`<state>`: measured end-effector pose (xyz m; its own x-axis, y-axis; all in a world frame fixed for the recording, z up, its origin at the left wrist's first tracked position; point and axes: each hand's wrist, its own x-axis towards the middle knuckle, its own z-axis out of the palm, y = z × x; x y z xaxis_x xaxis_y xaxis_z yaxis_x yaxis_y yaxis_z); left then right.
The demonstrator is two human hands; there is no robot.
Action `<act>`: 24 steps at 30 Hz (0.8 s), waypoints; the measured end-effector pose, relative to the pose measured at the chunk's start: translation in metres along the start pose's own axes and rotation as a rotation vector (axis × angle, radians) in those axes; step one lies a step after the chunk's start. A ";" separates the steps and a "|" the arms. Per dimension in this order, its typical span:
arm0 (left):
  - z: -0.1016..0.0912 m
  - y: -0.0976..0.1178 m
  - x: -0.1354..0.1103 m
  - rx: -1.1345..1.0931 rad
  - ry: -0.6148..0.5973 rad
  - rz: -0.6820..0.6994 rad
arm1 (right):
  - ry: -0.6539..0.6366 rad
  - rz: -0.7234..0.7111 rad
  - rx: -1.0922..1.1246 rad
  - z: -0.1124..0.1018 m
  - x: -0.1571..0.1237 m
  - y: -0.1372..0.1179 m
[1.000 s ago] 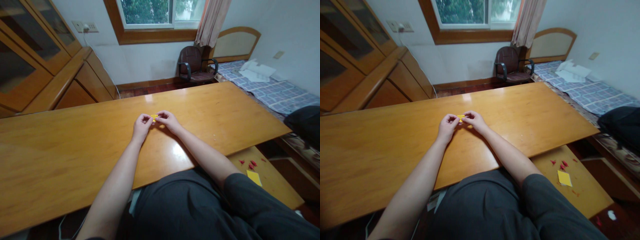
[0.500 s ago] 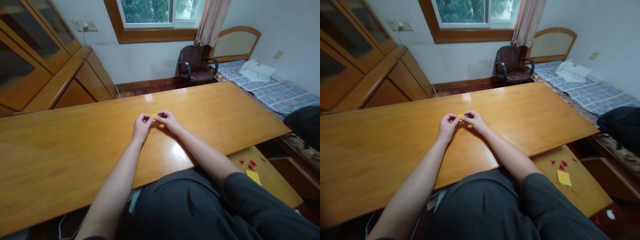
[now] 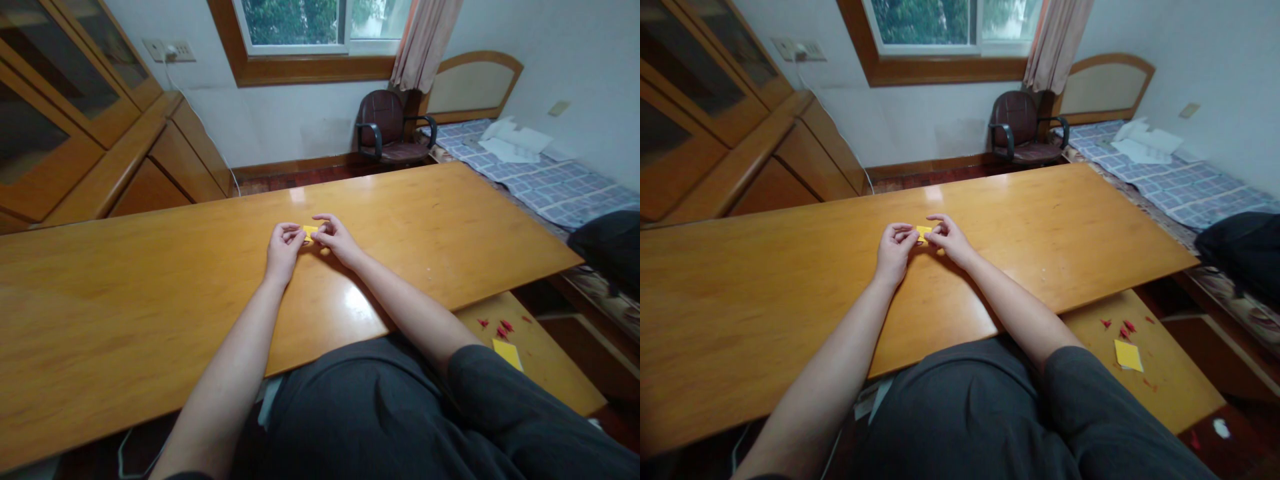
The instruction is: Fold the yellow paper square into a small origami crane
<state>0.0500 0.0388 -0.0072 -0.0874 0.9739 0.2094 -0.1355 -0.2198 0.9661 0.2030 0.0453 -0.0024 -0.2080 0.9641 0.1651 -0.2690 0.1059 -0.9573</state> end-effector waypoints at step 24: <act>-0.003 0.009 -0.001 0.354 0.044 0.024 | 0.012 -0.053 -0.150 0.002 -0.002 0.002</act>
<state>0.0459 0.0359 0.0004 -0.1298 0.9637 0.2333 0.2171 -0.2020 0.9550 0.2009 0.0429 -0.0040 -0.1861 0.9589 0.2142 -0.1359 0.1907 -0.9722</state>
